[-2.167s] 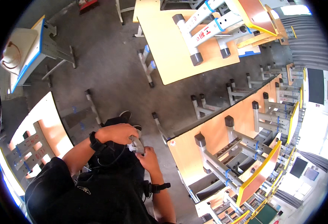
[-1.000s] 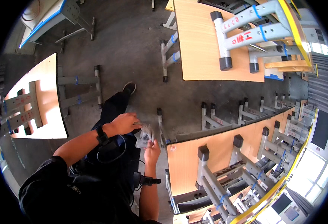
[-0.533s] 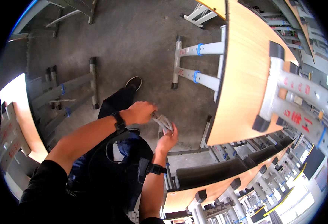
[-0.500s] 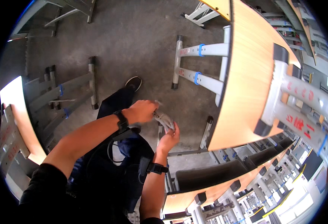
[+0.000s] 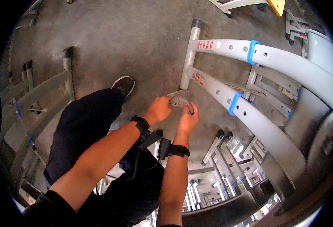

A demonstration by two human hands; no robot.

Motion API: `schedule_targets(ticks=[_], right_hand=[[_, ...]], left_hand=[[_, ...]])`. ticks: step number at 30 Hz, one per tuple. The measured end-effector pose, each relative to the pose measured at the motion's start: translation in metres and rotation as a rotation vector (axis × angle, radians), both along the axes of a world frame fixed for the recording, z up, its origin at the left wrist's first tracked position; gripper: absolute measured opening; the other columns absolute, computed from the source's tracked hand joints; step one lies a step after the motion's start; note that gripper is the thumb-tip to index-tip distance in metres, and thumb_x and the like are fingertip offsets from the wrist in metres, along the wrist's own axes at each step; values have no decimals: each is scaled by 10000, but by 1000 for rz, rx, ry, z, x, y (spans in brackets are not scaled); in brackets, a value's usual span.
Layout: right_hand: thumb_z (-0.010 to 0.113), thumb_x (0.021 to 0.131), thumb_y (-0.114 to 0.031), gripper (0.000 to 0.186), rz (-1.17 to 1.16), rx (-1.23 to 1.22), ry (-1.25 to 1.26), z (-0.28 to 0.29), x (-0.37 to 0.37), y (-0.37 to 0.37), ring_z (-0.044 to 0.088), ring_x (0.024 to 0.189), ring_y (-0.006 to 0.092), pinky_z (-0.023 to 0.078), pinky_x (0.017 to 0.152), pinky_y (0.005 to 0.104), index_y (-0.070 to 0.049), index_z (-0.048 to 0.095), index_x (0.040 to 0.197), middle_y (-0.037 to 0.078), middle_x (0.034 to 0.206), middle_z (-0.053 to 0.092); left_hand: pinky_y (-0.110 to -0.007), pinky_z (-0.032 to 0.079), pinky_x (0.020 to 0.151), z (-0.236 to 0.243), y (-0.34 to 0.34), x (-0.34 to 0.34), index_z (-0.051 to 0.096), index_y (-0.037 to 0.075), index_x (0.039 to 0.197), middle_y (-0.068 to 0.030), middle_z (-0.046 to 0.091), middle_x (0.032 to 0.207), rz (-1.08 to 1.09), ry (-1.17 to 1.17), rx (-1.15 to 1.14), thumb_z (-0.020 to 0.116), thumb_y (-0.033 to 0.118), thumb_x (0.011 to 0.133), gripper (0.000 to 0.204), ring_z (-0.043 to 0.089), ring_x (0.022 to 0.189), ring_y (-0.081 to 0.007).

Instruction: The person wipes the legs and frame of a desk and chairs using a cloth by hand.

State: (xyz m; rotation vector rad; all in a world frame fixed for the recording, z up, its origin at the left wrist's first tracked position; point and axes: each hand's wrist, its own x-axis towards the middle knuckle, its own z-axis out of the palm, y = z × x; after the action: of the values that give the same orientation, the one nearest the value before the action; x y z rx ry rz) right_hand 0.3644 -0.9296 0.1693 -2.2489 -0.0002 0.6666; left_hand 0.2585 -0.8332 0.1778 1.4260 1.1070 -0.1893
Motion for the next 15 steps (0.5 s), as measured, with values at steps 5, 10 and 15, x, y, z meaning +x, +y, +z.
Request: schedule_targets(ticks=[5, 10, 15], right_hand=[[685, 827, -107, 278, 30, -155, -109, -66, -2, -6, 647, 953, 245, 492, 880, 353, 6, 684, 1081, 175, 1072, 684], [682, 822, -100, 290, 48, -179, -299, -114, -3, -8, 639, 1005, 316, 493, 893, 385, -3, 684, 1095, 188, 1104, 666], [670, 828, -96, 301, 105, -256, -409, -136, -3, -3, 587, 1114, 343, 474, 944, 402, 8, 676, 1110, 193, 1228, 591]], left_hand=[[-475, 472, 919, -57, -18, 4, 586, -55, 1192, -318, 619, 1068, 68, -23, -156, 519, 32, 823, 385, 580, 1046, -457], [-447, 454, 968, -100, -24, 6, 548, -53, 1260, -302, 596, 1182, 135, -73, -265, 520, 36, 847, 423, 559, 1131, -434], [-420, 458, 973, -154, -47, 15, 489, -31, 1350, -277, 588, 1244, 212, -157, -165, 551, 79, 878, 489, 575, 1153, -395]])
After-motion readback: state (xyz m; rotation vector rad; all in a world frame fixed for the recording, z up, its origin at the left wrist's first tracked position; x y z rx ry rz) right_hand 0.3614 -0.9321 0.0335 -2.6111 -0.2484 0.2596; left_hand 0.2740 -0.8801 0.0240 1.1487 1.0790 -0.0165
